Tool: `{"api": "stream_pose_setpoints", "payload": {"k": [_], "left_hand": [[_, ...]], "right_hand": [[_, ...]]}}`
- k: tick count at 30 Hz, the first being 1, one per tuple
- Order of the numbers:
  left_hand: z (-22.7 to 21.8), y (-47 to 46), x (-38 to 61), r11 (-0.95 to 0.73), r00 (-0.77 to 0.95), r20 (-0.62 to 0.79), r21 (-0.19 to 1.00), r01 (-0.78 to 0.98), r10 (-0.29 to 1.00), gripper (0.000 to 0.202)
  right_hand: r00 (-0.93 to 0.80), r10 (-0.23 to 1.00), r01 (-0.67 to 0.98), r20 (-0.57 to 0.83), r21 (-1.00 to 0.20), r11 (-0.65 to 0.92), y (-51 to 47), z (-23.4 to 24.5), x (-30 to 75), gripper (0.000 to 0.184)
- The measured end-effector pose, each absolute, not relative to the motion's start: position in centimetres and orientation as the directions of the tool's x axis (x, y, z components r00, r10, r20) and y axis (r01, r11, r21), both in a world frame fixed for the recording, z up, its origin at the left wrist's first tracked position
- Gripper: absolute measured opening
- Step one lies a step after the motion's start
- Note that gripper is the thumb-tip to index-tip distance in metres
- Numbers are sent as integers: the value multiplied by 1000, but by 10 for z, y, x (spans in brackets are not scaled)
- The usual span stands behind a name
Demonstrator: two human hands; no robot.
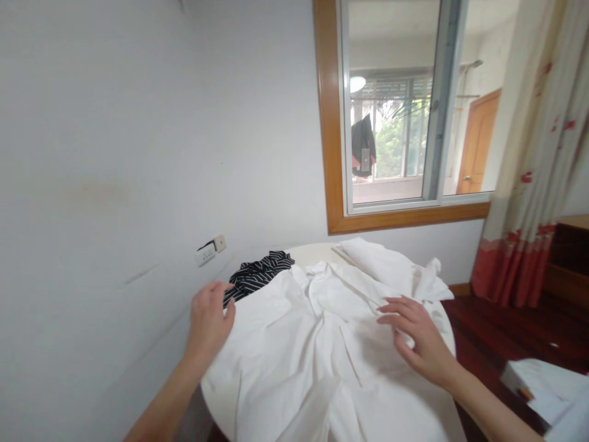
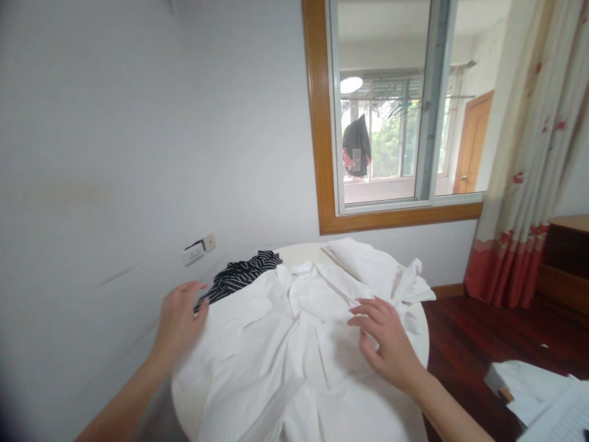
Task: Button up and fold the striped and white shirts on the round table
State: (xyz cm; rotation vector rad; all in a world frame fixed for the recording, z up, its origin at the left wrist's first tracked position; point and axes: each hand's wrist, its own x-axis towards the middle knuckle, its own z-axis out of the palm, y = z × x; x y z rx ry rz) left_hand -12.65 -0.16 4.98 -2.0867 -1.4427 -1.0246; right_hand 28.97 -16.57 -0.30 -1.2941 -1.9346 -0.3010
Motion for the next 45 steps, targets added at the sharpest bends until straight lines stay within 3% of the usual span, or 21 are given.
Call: {"api": "stream_pose_setpoints", "payload": {"k": [3, 7, 9, 12, 16, 19, 23, 28, 34, 41, 45], "left_hand": [[31, -26, -76, -598, 402, 608, 152, 787, 684, 26], [-2, -51, -18, -738, 588, 464, 274, 616, 663, 29], [-14, -57, -2, -723, 591, 425, 297, 624, 685, 34], [-22, -59, 6, -642, 561, 319, 289, 710, 764, 31], [-21, -56, -1, -588, 551, 204, 269, 763, 809, 33], [-13, -57, -5, -581, 535, 228, 282, 764, 814, 33], [0, -61, -6, -617, 571, 232, 279, 736, 787, 30], [9, -58, 1, -686, 589, 352, 366, 628, 727, 21], [16, -40, 39, -721, 602, 418, 533, 443, 680, 34], [-8, -11, 55, -601, 409, 443, 641, 478, 798, 34], [-30, -3, 49, -498, 342, 364, 678, 541, 867, 39]], "right_hand": [[-189, 807, 872, 559, -282, 399, -150, 2, 234, 25], [-10, 947, 898, 320, -413, 149, -113, -10, 181, 45], [37, 966, 910, 255, -409, 73, -95, -17, 170, 41], [21, 973, 901, 231, -426, 81, -77, -24, 173, 22], [-53, 971, 764, 234, -617, 191, -69, -30, 194, 23], [-56, 976, 590, 209, -782, 201, -69, -34, 207, 28], [-46, 970, 432, 240, -871, 236, -74, -36, 211, 33], [-88, 934, 385, 347, -852, 353, -79, -24, 207, 33], [-97, 883, 432, 458, -780, 452, -62, -6, 202, 21], [42, 916, 241, 399, -894, 378, -30, -23, 191, 30], [77, 921, 301, 383, -889, 344, -25, -51, 182, 34]]}}
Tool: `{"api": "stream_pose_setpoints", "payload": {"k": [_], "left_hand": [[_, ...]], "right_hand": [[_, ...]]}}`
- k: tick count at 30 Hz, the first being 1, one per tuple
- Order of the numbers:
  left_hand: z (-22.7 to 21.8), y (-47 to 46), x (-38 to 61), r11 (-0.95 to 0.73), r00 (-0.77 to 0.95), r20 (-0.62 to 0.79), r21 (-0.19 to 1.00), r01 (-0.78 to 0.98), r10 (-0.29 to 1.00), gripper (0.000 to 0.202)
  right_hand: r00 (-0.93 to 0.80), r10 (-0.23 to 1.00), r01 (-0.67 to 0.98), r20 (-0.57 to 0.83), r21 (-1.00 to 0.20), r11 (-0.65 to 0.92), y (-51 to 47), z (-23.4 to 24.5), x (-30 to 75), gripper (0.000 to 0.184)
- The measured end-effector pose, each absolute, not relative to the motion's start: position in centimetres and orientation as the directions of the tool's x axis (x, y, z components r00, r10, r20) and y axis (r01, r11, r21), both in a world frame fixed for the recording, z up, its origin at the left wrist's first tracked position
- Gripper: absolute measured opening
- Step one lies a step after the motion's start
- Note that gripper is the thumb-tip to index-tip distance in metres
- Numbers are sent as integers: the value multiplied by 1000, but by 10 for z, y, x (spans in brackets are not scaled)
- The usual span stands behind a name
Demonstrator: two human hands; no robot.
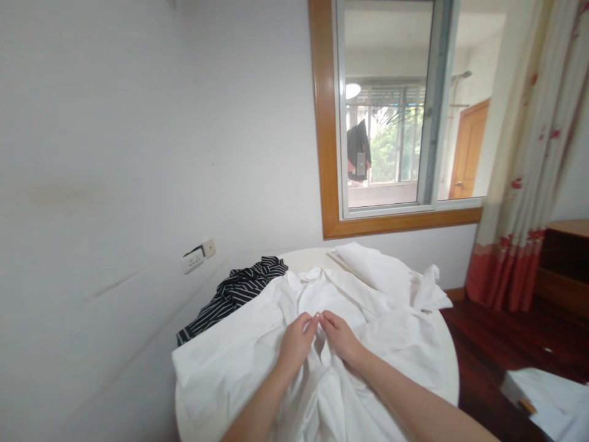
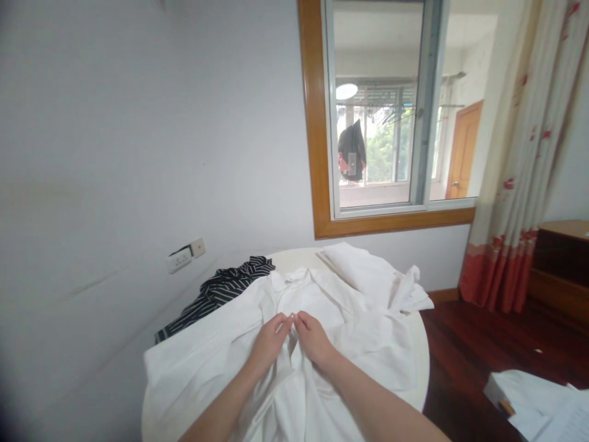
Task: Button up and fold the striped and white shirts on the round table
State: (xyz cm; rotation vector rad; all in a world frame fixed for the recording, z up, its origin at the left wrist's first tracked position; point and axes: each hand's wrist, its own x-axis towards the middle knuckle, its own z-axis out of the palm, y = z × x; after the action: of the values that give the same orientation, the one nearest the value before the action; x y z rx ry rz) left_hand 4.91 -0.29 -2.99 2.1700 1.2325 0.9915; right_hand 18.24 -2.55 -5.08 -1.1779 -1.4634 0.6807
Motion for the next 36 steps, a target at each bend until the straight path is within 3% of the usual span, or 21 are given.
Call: {"api": "stream_pose_setpoints", "payload": {"k": [5, 10, 14, 17, 22, 26, 30, 36], "left_hand": [[-30, -2, 46, -469, 342, 327, 698, 541, 881, 46], [-28, -3, 45, -504, 371, 349, 688, 522, 861, 40], [-28, -2, 43, -512, 386, 355, 726, 459, 851, 36], [-27, -2, 43, -529, 413, 370, 754, 389, 832, 33], [-28, -4, 45, -514, 408, 359, 769, 381, 839, 33], [-29, -3, 44, -505, 399, 361, 786, 356, 843, 37], [-28, -1, 44, -495, 398, 361, 809, 316, 844, 40], [-21, -2, 38, -520, 494, 337, 800, 299, 802, 39]], "right_hand": [[157, 896, 400, 416, -856, 327, -32, -57, 179, 36], [170, 891, 417, 422, -849, 323, -37, -53, 180, 35], [82, 899, 356, 430, -855, 377, -40, -48, 186, 27], [-25, 899, 285, 437, -859, 425, -41, -45, 191, 36], [-1, 955, 176, 296, -940, 292, -31, -53, 197, 48], [-18, 975, 188, 221, -957, 221, -24, -63, 200, 43], [96, 971, 163, 221, -965, 204, -25, -61, 200, 37], [259, 897, 275, 359, -917, 288, -30, -50, 198, 36]]}}
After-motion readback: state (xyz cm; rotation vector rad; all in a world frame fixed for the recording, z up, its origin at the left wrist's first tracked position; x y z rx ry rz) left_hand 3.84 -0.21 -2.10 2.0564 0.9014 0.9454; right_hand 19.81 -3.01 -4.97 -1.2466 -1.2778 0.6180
